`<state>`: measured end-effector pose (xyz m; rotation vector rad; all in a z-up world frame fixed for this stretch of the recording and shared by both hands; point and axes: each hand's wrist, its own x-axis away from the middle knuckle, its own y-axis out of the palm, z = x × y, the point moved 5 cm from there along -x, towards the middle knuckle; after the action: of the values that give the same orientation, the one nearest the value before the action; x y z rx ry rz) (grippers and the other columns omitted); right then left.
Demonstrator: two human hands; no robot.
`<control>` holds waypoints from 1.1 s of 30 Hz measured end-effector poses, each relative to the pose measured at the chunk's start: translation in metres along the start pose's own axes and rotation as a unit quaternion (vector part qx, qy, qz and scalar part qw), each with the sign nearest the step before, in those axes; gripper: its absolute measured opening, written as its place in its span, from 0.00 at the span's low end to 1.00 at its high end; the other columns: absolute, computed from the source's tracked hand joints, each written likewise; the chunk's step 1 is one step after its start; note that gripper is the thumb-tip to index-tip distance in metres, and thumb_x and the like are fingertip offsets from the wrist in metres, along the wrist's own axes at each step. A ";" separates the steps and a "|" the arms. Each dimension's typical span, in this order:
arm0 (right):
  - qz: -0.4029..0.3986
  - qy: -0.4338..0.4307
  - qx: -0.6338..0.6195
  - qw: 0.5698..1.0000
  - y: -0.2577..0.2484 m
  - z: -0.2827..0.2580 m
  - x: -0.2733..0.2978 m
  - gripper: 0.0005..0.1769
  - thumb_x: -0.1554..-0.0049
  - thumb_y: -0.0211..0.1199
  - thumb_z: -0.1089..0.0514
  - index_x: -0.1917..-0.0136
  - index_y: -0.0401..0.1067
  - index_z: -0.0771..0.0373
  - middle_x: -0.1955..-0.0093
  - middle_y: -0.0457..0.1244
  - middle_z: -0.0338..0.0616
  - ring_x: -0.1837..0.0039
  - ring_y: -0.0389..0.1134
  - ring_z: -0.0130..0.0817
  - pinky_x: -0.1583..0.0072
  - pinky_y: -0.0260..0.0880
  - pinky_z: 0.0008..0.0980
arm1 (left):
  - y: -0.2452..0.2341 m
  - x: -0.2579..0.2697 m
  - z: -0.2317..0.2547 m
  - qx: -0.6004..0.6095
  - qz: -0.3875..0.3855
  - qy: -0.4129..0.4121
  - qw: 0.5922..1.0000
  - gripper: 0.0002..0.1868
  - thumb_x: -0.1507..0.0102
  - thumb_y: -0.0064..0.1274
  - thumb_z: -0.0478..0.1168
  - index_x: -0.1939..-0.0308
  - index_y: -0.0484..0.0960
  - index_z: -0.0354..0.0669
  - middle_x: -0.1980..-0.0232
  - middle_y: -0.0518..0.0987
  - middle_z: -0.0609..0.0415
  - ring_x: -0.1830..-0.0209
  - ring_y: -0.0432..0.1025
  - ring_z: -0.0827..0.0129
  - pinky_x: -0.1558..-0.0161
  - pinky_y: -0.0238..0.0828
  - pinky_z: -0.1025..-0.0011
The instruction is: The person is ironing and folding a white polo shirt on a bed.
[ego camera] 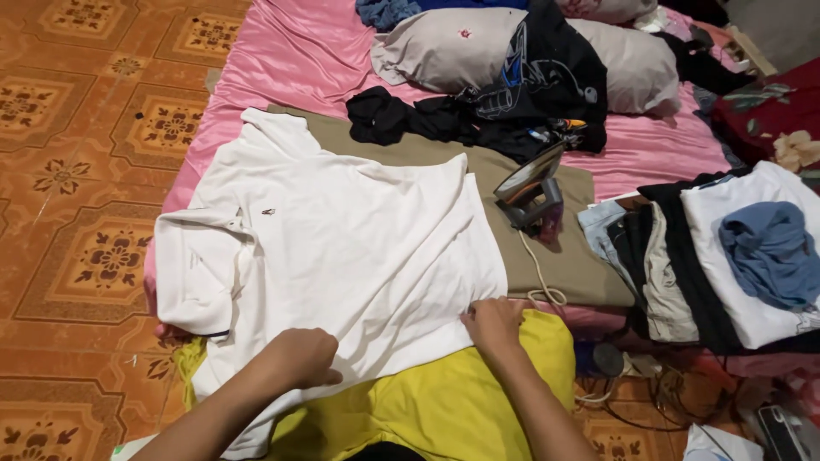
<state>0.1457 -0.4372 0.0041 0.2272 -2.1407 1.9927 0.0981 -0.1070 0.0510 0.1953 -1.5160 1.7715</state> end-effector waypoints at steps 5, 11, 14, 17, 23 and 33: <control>0.144 -0.010 -0.180 0.973 -0.009 0.012 0.012 0.12 0.48 0.67 0.51 0.62 0.79 0.62 0.60 0.70 0.45 0.50 0.69 0.45 0.43 0.57 0.47 | 0.046 -0.002 -0.009 -0.029 -0.038 -0.057 0.997 0.23 0.47 0.69 0.56 0.62 0.85 0.42 0.55 0.83 0.44 0.53 0.79 0.52 0.54 0.76 0.58; 0.288 -0.093 -0.424 0.854 -0.040 0.060 0.038 0.08 0.46 0.65 0.58 0.60 0.75 0.66 0.57 0.68 0.39 0.51 0.67 0.35 0.46 0.63 0.34 | 0.142 -0.025 -0.069 -0.094 0.094 -0.090 0.987 0.06 0.41 0.53 0.38 0.70 0.85 0.49 0.65 0.84 0.51 0.62 0.81 0.55 0.63 0.78 0.58; 0.214 -0.054 -0.598 0.770 0.026 0.140 0.018 0.07 0.43 0.65 0.60 0.56 0.75 0.67 0.56 0.65 0.36 0.53 0.63 0.29 0.50 0.62 0.29 | 0.070 0.019 -0.059 0.013 0.133 0.011 0.991 0.03 0.44 0.56 0.41 0.72 0.83 0.49 0.69 0.82 0.48 0.66 0.79 0.48 0.66 0.75 0.52; 0.120 0.012 -0.740 0.662 0.042 0.210 0.032 0.05 0.42 0.66 0.63 0.55 0.73 0.67 0.58 0.63 0.44 0.59 0.61 0.31 0.56 0.59 0.30 | 0.018 0.055 -0.035 0.070 0.062 0.035 0.995 0.07 0.44 0.58 0.44 0.73 0.82 0.47 0.71 0.80 0.46 0.66 0.78 0.47 0.64 0.74 0.54; 0.055 -0.052 -0.606 0.792 -0.001 0.213 0.083 0.10 0.51 0.67 0.66 0.69 0.67 0.68 0.51 0.66 0.43 0.56 0.65 0.28 0.58 0.66 0.30 | 0.028 0.053 -0.010 0.089 -0.029 0.039 0.995 0.06 0.46 0.58 0.43 0.72 0.83 0.46 0.70 0.81 0.46 0.64 0.79 0.49 0.60 0.75 0.56; 0.091 -0.012 -0.345 0.934 0.027 0.197 0.117 0.21 0.57 0.73 0.61 0.51 0.73 0.68 0.56 0.63 0.42 0.57 0.69 0.29 0.54 0.70 0.30 | 0.096 0.002 -0.026 0.014 -0.082 0.065 0.994 0.20 0.42 0.62 0.54 0.66 0.86 0.38 0.61 0.83 0.39 0.59 0.79 0.46 0.55 0.78 0.55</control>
<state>0.0169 -0.6279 -0.0048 -0.0652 -2.7936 1.1829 0.0447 -0.0811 -0.0292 0.2074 -1.3446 1.6438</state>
